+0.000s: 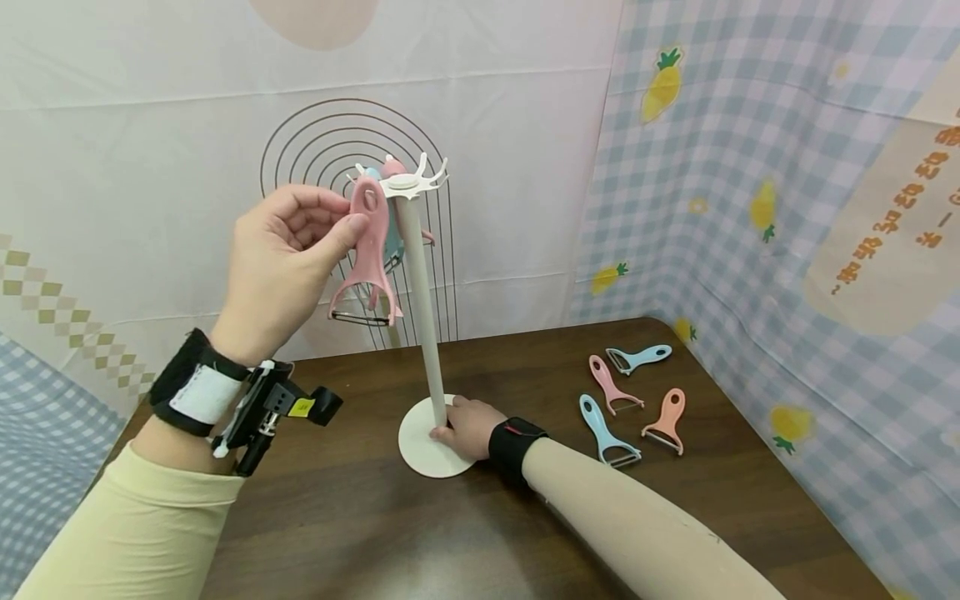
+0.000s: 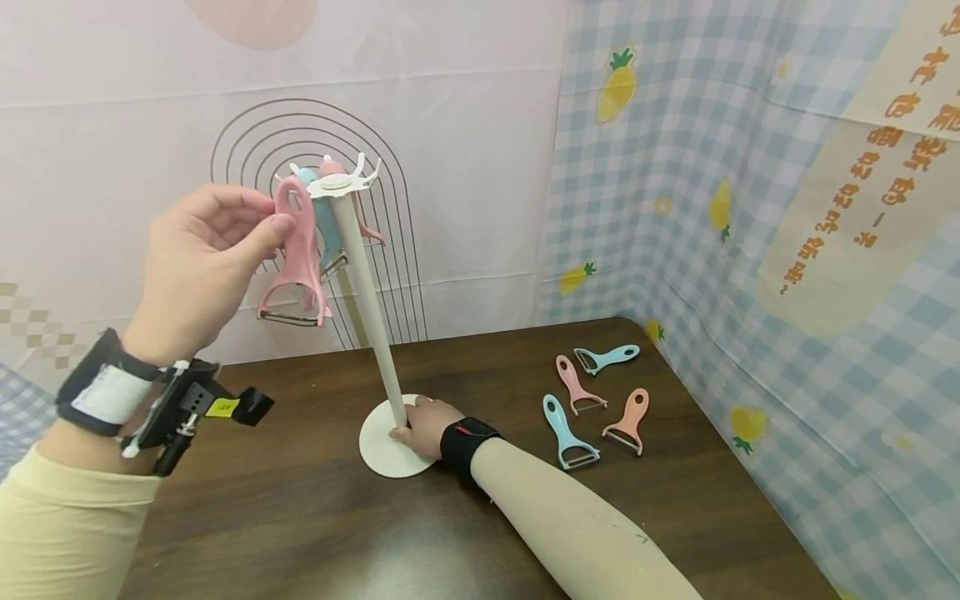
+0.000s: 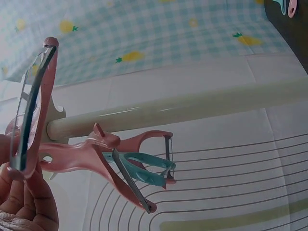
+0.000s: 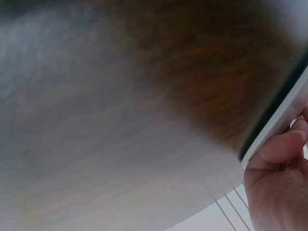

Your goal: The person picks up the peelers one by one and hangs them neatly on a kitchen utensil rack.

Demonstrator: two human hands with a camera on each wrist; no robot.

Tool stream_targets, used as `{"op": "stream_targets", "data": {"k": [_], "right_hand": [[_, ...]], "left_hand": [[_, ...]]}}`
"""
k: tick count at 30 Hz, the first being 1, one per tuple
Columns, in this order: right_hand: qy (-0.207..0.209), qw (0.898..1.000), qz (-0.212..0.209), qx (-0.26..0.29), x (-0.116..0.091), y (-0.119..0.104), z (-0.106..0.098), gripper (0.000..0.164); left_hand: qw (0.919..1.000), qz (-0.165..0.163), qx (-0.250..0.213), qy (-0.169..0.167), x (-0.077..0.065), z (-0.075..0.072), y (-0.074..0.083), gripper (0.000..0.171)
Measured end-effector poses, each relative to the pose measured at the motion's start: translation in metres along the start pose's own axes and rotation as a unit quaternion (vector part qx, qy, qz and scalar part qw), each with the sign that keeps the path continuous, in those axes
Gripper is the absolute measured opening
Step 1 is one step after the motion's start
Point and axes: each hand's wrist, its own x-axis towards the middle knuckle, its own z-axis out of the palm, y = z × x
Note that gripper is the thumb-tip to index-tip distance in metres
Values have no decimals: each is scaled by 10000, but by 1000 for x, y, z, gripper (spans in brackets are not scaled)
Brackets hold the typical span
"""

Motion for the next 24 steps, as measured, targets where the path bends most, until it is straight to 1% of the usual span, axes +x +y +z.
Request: {"op": "stream_targets", "data": {"k": [6,13,19,24], "right_hand": [[-4,10000,4,36,1,1,1,54],[1,10000,13,28,4,4,5,55],[0,10000,29,11,4,2,4,54],[29,10000,20,-2,4,3,5,54]], "left_hand": [[9999,-96,5,-44,0,0,1,22],[9995,-128,239,-159,-4,-2,-4,23],[9988,-236,394,-152,-15,-12,-16,23],[9973,-381,605,-175,-29,-20,-30,24]]}}
